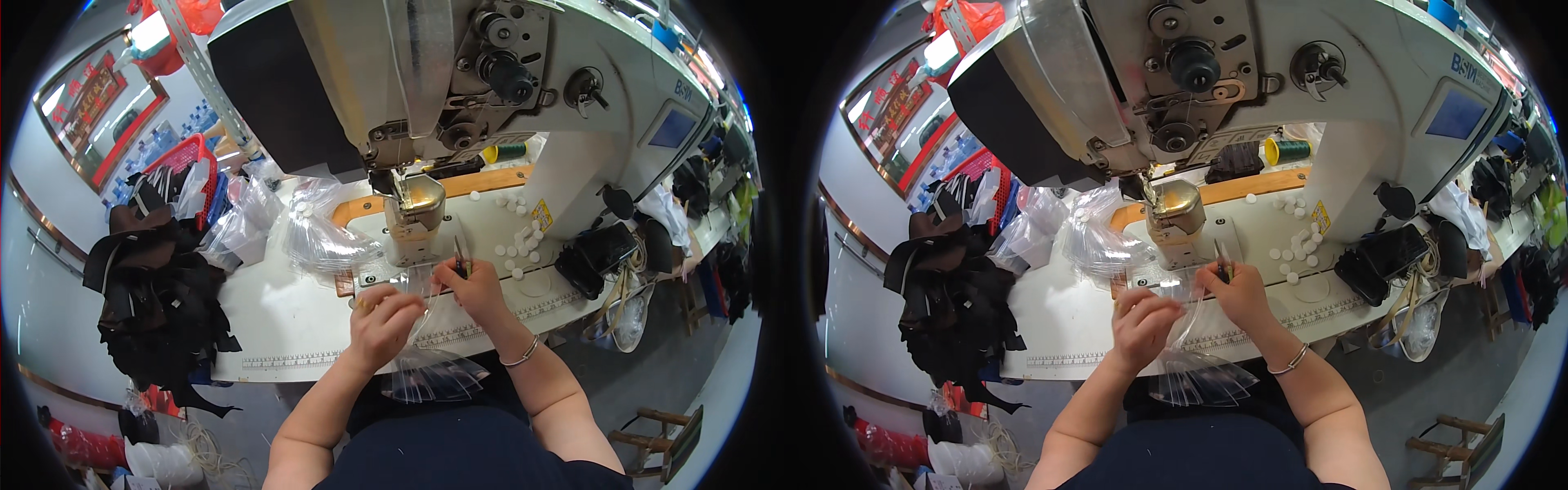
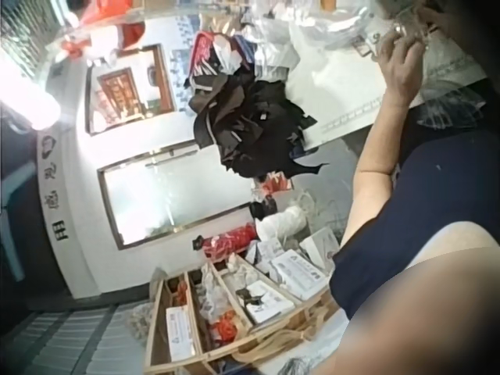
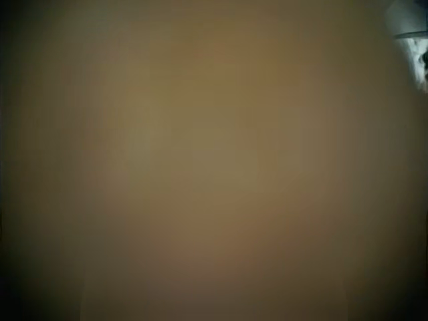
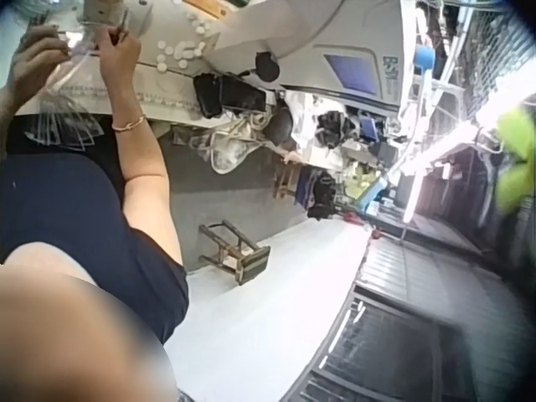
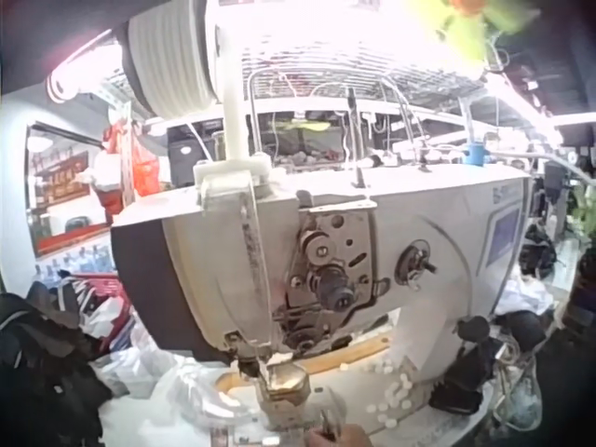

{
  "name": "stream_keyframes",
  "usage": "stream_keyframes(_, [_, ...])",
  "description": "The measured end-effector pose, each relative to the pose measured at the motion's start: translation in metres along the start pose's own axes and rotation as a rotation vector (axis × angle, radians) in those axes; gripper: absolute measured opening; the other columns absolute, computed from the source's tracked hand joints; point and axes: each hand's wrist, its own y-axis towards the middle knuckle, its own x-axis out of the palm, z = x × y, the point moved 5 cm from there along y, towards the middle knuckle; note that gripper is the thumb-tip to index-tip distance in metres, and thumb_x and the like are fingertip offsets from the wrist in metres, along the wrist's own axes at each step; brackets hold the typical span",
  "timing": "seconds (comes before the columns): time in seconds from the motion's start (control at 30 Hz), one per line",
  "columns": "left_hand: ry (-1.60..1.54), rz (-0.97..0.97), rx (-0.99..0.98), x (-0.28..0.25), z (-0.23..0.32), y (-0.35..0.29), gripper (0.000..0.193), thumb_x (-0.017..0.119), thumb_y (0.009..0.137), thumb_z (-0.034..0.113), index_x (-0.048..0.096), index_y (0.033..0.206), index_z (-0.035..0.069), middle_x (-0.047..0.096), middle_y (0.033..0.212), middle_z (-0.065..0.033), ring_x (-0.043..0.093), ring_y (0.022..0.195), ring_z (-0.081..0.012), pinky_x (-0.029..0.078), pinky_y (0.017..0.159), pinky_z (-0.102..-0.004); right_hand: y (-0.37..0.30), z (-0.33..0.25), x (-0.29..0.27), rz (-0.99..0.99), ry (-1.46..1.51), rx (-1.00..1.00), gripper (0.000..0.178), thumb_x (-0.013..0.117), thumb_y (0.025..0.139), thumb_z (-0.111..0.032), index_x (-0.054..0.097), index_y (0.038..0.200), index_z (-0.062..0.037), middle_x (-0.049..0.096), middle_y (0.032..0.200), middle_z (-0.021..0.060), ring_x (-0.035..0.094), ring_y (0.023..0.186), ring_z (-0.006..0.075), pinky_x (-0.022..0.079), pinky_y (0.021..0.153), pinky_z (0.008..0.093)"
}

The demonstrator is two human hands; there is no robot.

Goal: Stitching small white circular components onto transparent plastic shoe upper sections using an industrial sewing machine.

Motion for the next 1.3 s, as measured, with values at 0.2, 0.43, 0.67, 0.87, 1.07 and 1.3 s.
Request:
stream_keyframes(0.2, [-0.749,0.098,-0.097,-0.102,0.038,-0.008,0.017,0.069,0.064,-0.006,0.056,0.069,0.004,0.057,0.075,-0.0065,0.063,0.068,-0.0269,0.052,0.061,-0.0360,0.012,0.027,-0.011,0.078,-0.125,0.128,0.014,0.062,0.078,-0.011,0.060,0.075,0.0025,0.061,0.064,0.0053,0.058,0.058,0.0104,0.047,0.055,0.0237])
stream_keyframes(0.43, [-0.694,0.667,0.084,-0.206,0.032,-0.004,0.024,0.067,0.076,0.007,0.044,0.084,0.009,0.041,0.075,-0.0043,0.051,0.056,-0.0184,0.037,0.048,-0.0249,0.020,0.032,-0.020,0.153,-0.372,0.008,0.016,0.066,0.077,-0.014,0.063,0.076,0.0013,0.062,0.063,0.0056,0.059,0.057,0.0104,0.045,0.054,0.0231])
stream_keyframes(0.67, [-0.813,0.402,-0.123,-0.150,0.005,0.060,0.020,0.066,0.078,0.007,0.052,0.091,0.002,0.052,0.082,-0.0097,0.058,0.063,-0.0143,0.050,0.053,-0.0228,-0.037,-0.051,0.003,-0.030,-0.064,-0.319,0.018,0.067,0.076,-0.015,0.063,0.081,0.0009,0.064,0.074,0.0028,0.056,0.065,0.0064,0.042,0.057,0.0208])
stream_keyframes(0.87, [-0.665,0.128,-0.113,-0.103,0.012,0.087,0.022,0.064,0.073,-0.010,0.058,0.092,-0.002,0.058,0.090,-0.0093,0.061,0.076,-0.0149,0.053,0.064,-0.0245,-0.058,-0.095,0.068,-0.501,-0.430,-0.400,0.036,0.080,0.062,-0.024,0.064,0.087,-0.0034,0.064,0.075,0.0068,0.061,0.066,0.0139,0.047,0.061,0.0239])
stream_keyframes(1.07, [-1.162,0.098,-0.360,-0.097,-0.016,0.070,0.021,0.059,0.078,-0.009,0.054,0.098,-0.002,0.059,0.084,-0.0084,0.061,0.075,-0.0145,0.050,0.061,-0.0230,-0.044,-0.099,0.066,-0.222,-0.516,-0.688,0.039,0.084,0.055,-0.020,0.064,0.085,-0.0041,0.064,0.080,0.0071,0.060,0.069,0.0153,0.048,0.062,0.0244])
stream_keyframes(1.3, [-1.209,0.115,-0.408,-0.100,-0.036,0.068,0.025,0.061,0.080,-0.004,0.052,0.103,-0.003,0.059,0.089,-0.0089,0.060,0.078,-0.0134,0.049,0.066,-0.0228,-0.041,-0.101,0.094,-0.468,-0.419,-0.792,0.024,0.079,0.063,-0.011,0.065,0.081,-0.0044,0.062,0.070,0.0036,0.054,0.059,0.0087,0.044,0.052,0.0218])
